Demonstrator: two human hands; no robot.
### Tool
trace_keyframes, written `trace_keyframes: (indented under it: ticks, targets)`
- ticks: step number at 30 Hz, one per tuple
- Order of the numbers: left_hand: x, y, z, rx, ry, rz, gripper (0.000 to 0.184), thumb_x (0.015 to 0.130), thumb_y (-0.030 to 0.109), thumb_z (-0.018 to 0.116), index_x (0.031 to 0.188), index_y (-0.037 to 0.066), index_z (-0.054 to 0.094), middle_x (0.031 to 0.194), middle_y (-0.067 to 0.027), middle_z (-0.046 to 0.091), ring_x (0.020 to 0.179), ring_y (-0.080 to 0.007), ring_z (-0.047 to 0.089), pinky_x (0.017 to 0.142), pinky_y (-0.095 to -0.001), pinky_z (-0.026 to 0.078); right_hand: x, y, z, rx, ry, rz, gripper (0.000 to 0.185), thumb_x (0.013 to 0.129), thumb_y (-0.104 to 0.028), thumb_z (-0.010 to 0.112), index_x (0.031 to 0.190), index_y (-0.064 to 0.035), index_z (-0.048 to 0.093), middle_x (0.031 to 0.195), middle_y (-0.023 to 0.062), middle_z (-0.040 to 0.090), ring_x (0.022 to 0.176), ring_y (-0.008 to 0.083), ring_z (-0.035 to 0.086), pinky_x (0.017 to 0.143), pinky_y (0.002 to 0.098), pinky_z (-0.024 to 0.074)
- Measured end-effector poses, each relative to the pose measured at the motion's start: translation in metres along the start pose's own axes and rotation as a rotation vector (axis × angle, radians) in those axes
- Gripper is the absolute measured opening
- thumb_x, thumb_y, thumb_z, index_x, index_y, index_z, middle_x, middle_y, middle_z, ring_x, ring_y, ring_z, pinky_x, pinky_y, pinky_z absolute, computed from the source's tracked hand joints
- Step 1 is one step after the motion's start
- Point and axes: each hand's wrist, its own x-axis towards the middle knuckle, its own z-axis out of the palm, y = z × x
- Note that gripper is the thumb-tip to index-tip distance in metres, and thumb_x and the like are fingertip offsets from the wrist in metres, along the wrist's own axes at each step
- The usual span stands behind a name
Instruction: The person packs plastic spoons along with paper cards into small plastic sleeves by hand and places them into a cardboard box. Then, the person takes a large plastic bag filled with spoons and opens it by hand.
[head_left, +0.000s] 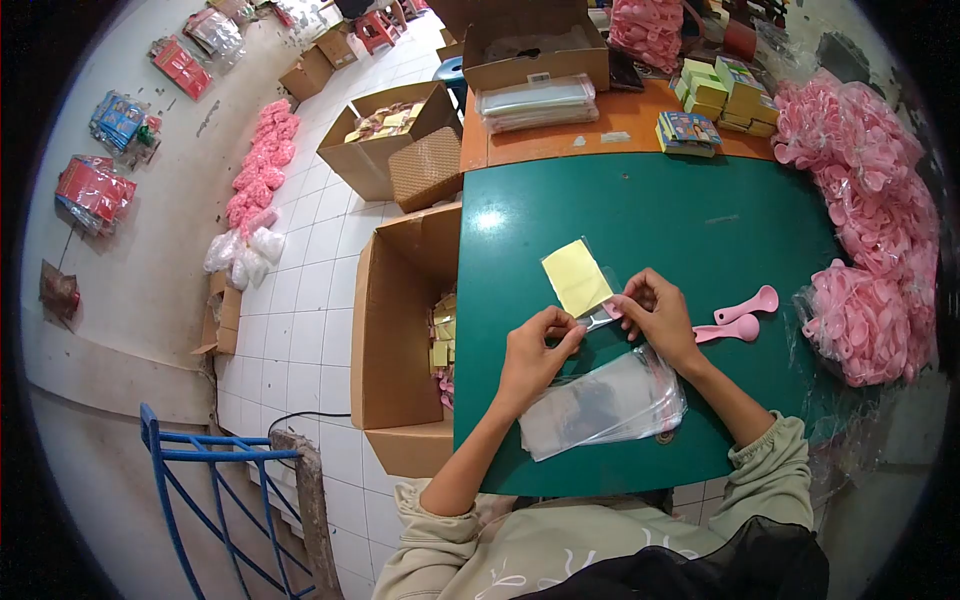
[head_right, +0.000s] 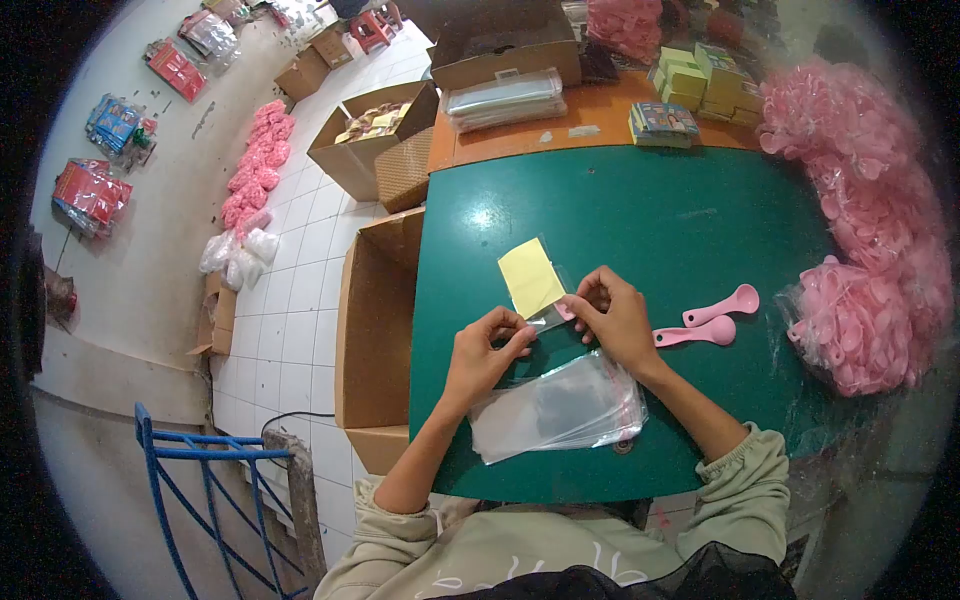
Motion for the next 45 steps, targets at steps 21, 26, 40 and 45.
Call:
trace_keyframes:
  ticks: [21,26,40,45]
  targets:
    - [-0.007,0.003,-0.003,-0.065,-0.062,-0.023,0.053,0.085,0.007,0.06,0.134,0.011,0.041,0.117,-0.0086,0.052,0.085,-0.0082,0.053,0.06,-0.0206,0.046,-0.004,0.005,0.001,-0.168,-0.029,-0.082,0.032,0.086,-0.015,0.062,0.117,-0.0053,0.061,0.072,0.0043,0.061,0.055,0.0065,0.054,0.048,0.023,0.0484]
    - [-0.014,0.006,-0.047,-0.048,0.06,0.03,0.057,0.084,0.008,0.062,0.137,0.01,0.04,0.124,-0.0044,0.052,0.088,-0.009,0.053,0.063,-0.0203,0.046,-0.006,-0.029,-0.039,-0.594,-0.075,-0.326,0.025,0.082,-0.01,0.062,0.106,-0.004,0.065,0.081,0.0088,0.062,0.069,0.0208,0.06,0.064,0.0324,0.0502]
    - [-0.02,0.019,-0.057,0.693,0.131,0.367,0.028,0.083,0.017,0.064,0.105,0.002,0.056,0.107,-0.0189,0.052,0.087,-0.0323,0.059,0.073,-0.0405,0.049,-0.013,-0.019,-0.126,-1.08,-0.141,-0.246,0.022,0.074,-0.004,0.062,0.095,-0.0028,0.058,0.092,0.0131,0.053,0.09,0.0302,0.053,0.077,0.039,0.0442]
    - [-0.013,0.028,0.037,0.773,-0.17,0.483,0.038,0.076,0.017,0.07,0.106,0.001,0.052,0.1,-0.0163,0.05,0.082,-0.0327,0.058,0.073,-0.0406,0.049,-0.008,-0.006,-0.115,-1.068,0.0,-0.391,0.026,0.078,0.0,0.057,0.104,-0.0024,0.057,0.093,0.0134,0.051,0.085,0.0294,0.051,0.077,0.0377,0.044]
